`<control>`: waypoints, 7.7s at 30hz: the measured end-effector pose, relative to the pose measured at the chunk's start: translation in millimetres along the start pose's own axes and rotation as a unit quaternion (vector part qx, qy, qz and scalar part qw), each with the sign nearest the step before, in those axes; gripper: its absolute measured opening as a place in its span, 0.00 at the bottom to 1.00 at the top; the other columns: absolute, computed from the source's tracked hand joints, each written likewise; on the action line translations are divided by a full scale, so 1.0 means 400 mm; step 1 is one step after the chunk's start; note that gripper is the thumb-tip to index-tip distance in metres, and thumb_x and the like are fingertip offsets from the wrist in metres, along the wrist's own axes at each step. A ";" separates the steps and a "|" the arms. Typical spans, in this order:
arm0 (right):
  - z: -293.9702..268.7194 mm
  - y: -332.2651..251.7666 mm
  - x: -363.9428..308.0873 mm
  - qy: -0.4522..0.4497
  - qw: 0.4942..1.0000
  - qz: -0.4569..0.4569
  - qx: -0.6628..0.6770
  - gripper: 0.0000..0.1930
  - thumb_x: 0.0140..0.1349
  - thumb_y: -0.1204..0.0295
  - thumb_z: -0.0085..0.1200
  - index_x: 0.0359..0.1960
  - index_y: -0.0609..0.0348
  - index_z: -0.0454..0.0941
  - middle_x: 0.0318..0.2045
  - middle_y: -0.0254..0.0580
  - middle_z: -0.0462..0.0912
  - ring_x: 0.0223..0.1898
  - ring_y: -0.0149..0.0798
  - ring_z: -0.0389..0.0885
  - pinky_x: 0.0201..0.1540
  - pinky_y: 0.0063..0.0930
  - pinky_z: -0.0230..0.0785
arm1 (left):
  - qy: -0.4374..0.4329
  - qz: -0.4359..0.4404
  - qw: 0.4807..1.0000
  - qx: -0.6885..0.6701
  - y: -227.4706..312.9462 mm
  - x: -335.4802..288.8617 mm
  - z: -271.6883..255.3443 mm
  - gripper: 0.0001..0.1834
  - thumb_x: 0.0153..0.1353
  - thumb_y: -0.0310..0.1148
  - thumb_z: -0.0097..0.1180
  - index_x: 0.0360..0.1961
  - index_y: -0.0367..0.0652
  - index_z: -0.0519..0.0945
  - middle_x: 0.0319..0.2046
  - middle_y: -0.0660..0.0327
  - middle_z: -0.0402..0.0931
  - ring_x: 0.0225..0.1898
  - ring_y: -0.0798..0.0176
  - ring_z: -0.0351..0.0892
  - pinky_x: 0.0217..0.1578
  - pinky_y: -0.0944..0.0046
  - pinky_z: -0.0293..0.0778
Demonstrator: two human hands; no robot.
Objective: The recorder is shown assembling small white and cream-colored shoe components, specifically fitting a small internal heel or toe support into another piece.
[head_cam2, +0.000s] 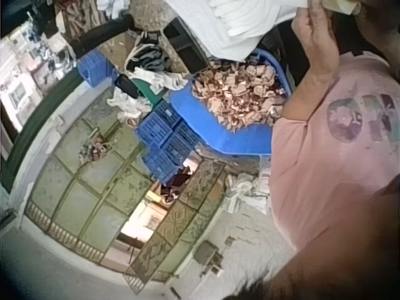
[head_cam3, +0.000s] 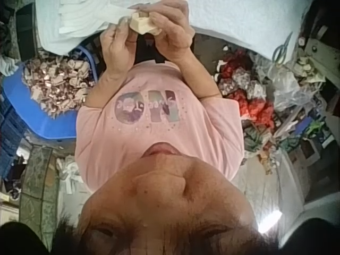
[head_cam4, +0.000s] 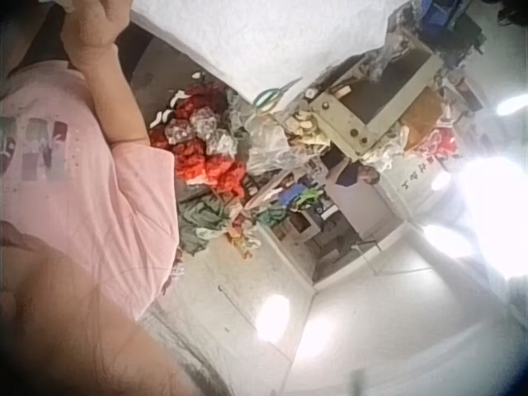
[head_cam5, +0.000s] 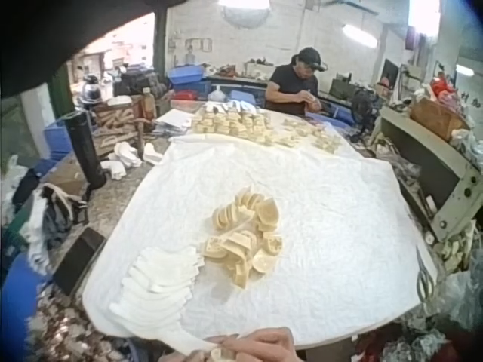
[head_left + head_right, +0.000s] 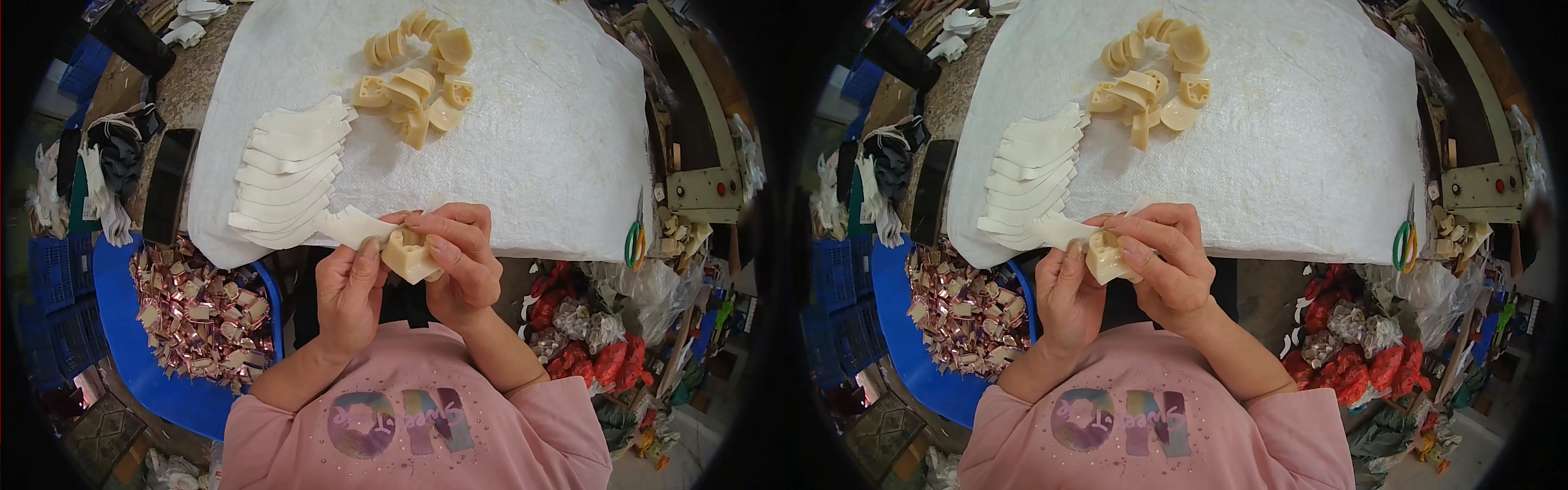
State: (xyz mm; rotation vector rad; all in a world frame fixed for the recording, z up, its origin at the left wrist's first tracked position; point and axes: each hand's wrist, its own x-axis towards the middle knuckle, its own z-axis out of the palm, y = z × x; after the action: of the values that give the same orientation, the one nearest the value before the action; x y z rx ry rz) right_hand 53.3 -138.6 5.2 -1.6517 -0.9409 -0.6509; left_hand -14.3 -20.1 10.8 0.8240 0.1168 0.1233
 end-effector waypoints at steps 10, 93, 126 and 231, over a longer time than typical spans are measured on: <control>0.021 0.015 0.016 0.026 0.998 -0.023 -0.047 0.24 0.44 0.83 0.59 0.46 0.52 0.72 0.39 0.41 0.81 0.33 0.39 0.68 0.36 0.30 0.62 | 0.025 0.018 0.995 0.097 -0.001 -0.011 0.009 0.19 0.70 0.34 0.35 0.50 0.28 0.69 0.46 0.54 0.73 0.50 0.64 0.73 0.51 0.64 0.69; -0.061 -0.083 -0.038 0.063 0.779 0.489 0.387 0.13 0.66 0.75 0.38 0.46 0.71 0.72 0.44 0.51 0.78 0.47 0.37 0.77 0.49 0.29 0.71 | -0.169 0.401 0.699 0.567 0.002 0.059 -0.019 0.13 0.40 0.16 0.56 0.31 0.36 0.75 0.33 0.56 0.70 0.29 0.59 0.72 0.24 0.66 0.67; -0.066 0.038 -0.042 -0.128 0.862 0.365 0.328 0.11 0.63 0.69 0.50 0.45 0.58 0.73 0.41 0.40 0.74 0.48 0.39 0.66 0.51 0.32 0.60 | 0.013 0.066 0.971 0.231 -0.001 0.042 -0.005 0.08 0.59 0.25 0.57 0.36 0.30 0.75 0.36 0.55 0.77 0.37 0.70 0.75 0.39 0.70 0.74; -0.065 0.033 -0.012 -0.045 0.771 0.507 0.384 0.13 0.62 0.65 0.52 0.33 0.64 0.74 0.25 0.35 0.75 0.28 0.28 0.73 0.30 0.24 0.66 | -0.106 0.096 0.881 0.452 0.012 0.056 -0.029 0.26 0.46 0.23 0.65 0.48 0.38 0.72 0.34 0.58 0.72 0.30 0.65 0.75 0.30 0.69 0.72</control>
State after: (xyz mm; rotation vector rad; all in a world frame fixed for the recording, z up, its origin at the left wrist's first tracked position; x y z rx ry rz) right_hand 63.0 -166.4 1.3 -1.1614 -0.1760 0.5223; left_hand 5.5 -5.0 5.1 1.7831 -0.1333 0.1653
